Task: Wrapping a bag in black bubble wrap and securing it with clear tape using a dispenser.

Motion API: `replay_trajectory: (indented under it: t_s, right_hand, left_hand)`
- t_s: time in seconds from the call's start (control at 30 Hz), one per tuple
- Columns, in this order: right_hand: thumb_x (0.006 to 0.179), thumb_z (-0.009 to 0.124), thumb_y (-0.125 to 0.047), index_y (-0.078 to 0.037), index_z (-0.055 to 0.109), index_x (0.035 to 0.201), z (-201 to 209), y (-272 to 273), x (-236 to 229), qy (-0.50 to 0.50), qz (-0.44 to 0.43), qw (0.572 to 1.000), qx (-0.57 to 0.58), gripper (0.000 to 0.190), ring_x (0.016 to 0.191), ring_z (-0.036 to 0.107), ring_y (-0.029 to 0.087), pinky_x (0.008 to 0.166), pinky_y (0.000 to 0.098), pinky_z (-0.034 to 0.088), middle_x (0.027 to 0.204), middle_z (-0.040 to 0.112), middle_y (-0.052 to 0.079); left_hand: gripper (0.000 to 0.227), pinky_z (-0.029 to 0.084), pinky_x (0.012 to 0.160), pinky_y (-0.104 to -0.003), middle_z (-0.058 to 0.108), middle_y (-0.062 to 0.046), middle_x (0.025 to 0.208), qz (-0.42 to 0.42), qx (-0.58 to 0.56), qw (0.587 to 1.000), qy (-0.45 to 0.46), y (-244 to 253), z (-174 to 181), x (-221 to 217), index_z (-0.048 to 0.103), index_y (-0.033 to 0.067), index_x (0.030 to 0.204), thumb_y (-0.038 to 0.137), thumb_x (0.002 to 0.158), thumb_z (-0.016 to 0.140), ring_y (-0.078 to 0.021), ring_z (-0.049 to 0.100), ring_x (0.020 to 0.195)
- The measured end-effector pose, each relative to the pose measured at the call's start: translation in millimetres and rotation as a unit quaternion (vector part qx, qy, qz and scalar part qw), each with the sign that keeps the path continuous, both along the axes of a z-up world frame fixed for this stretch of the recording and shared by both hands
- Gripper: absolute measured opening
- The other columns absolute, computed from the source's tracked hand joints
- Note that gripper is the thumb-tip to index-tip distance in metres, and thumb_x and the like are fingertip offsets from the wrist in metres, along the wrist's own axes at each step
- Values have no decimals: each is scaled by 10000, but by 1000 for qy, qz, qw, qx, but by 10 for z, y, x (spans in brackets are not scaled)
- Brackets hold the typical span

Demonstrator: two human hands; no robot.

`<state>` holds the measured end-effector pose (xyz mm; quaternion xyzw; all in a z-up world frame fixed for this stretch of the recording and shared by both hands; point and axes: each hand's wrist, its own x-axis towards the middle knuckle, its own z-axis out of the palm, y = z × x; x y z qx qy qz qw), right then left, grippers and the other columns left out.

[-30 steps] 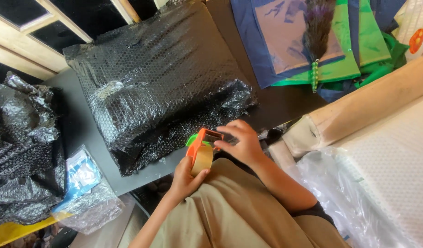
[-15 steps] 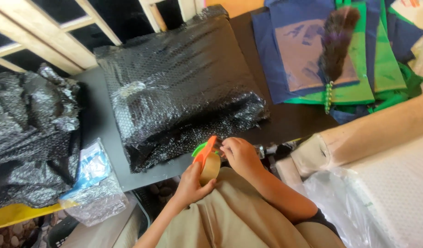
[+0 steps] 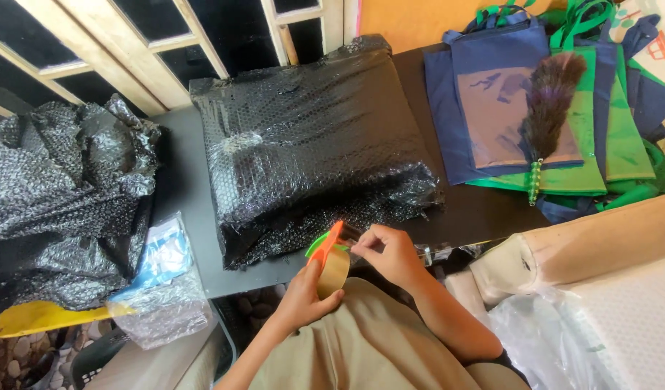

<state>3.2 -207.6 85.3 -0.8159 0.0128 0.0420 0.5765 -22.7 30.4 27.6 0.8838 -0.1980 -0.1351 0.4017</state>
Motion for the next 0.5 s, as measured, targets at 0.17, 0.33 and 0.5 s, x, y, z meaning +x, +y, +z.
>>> replay_trajectory:
  t_s: [0.17,0.33,0.5]
  right_hand:
    - [826,823,-64,-80,671,706,65,-70,25,-8,-3,998,69,195,695,743,115,658,237,589,782,793,43]
    - [808,861,-132,-121,706,712,189,-393,31,-59,-84,995,-3,183,728,693,85,693,221,523,800,773,5]
    - [837,839,-147,-129,674,730,251,-556,208,72,-124,990,-11,198,745,664,98,716,251,483,798,753,-2]
  left_hand:
    - [626,435,628,-310,653,-45,950,-18,-68,997,16,0,285,11,523,87,1332,474,863,674,-193,593,760]
    - [468,297,573,-350,398,0,746,-14,-58,998,-6,109,-27,-24,381,117,829,451,902,700,-160,371,644]
    - [513,270,554,-289,357,51,721,-20,-120,992,40,107,-59,-46,373,141,793,499,887,726,-107,357,623]
